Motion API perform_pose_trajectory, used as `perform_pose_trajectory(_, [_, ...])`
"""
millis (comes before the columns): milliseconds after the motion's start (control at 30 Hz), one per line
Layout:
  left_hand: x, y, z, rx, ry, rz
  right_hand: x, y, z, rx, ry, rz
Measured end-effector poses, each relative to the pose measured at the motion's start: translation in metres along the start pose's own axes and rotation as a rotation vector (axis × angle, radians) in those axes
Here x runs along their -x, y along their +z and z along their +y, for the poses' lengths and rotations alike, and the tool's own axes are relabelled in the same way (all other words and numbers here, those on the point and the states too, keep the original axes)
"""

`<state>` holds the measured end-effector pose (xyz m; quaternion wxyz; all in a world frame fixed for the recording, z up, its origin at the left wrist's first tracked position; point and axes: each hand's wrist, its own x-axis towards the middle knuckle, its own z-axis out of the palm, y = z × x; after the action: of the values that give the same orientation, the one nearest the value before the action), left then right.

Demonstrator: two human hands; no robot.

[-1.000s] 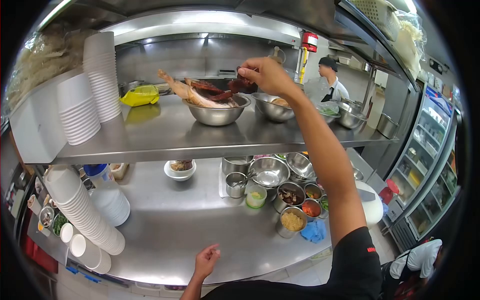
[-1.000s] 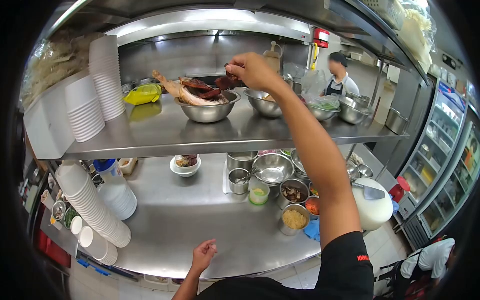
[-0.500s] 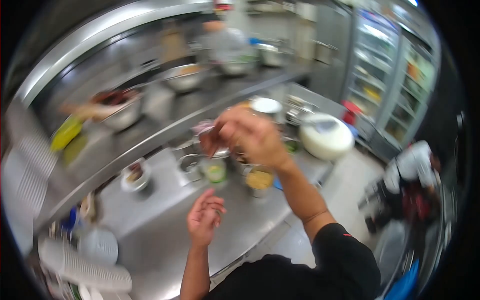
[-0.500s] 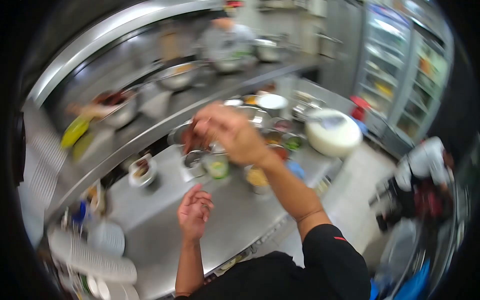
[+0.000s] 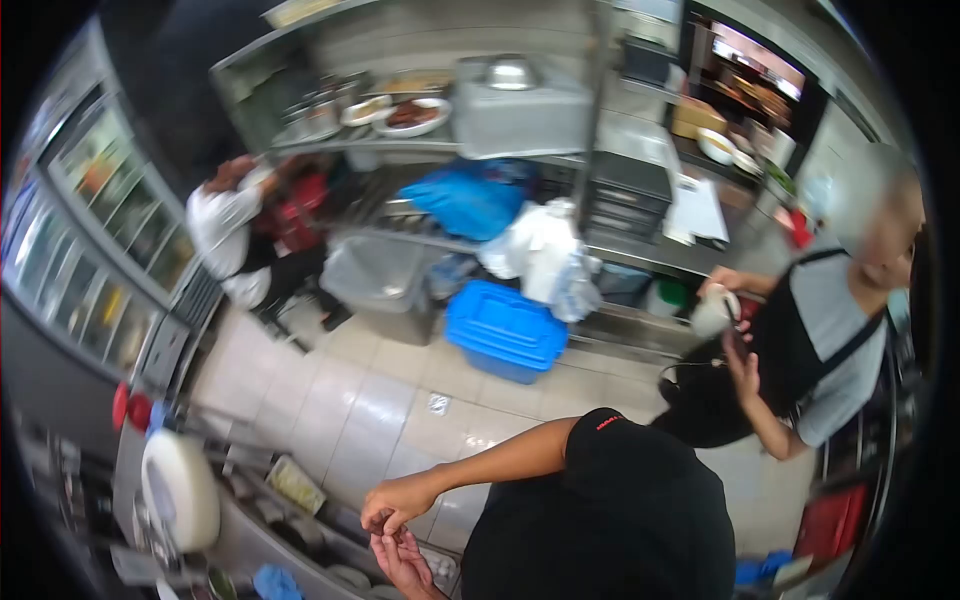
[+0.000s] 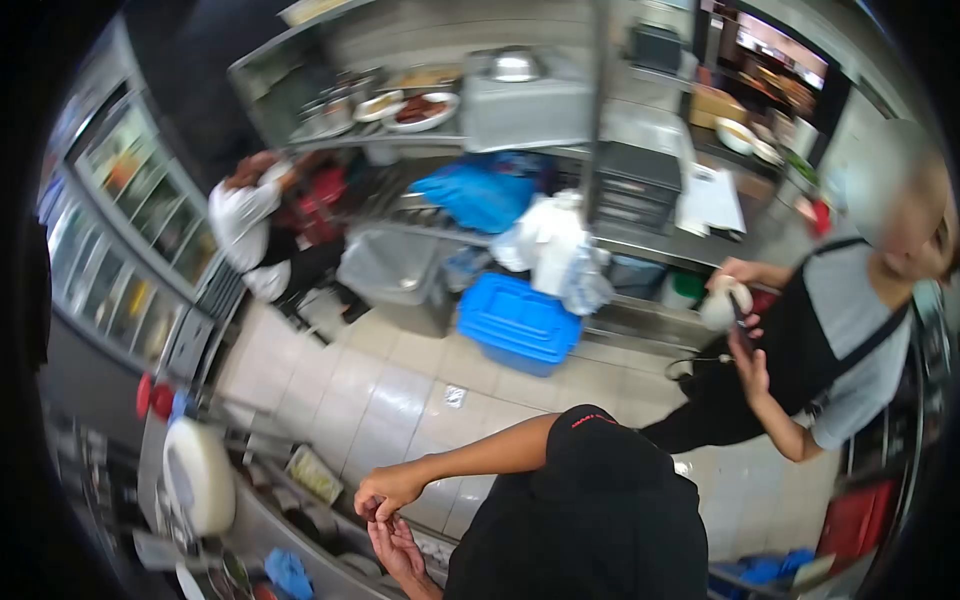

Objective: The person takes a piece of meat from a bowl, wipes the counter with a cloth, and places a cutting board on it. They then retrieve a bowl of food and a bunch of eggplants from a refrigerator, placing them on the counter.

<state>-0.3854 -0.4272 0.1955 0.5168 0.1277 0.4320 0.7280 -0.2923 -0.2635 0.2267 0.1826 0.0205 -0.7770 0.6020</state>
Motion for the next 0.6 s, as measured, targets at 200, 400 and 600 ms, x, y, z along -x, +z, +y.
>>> perform_pose_trajectory(200, [-0.061, 0.050, -0.046, -0.112, -0.268, -0.255, 0.086, -0.050, 0.009, 0.203, 0.073, 0.335])
perform_pose_trajectory(400, [-0.085, 0.095, -0.086, -0.194, -0.390, -0.384, 0.143, -0.076, -0.002, 0.174, 0.258, 0.521])
perform_pose_trajectory(600, [-0.088, 0.118, -0.100, -0.425, -0.406, -0.340, 0.167, -0.073, 0.017, 0.146, 0.312, 0.733])
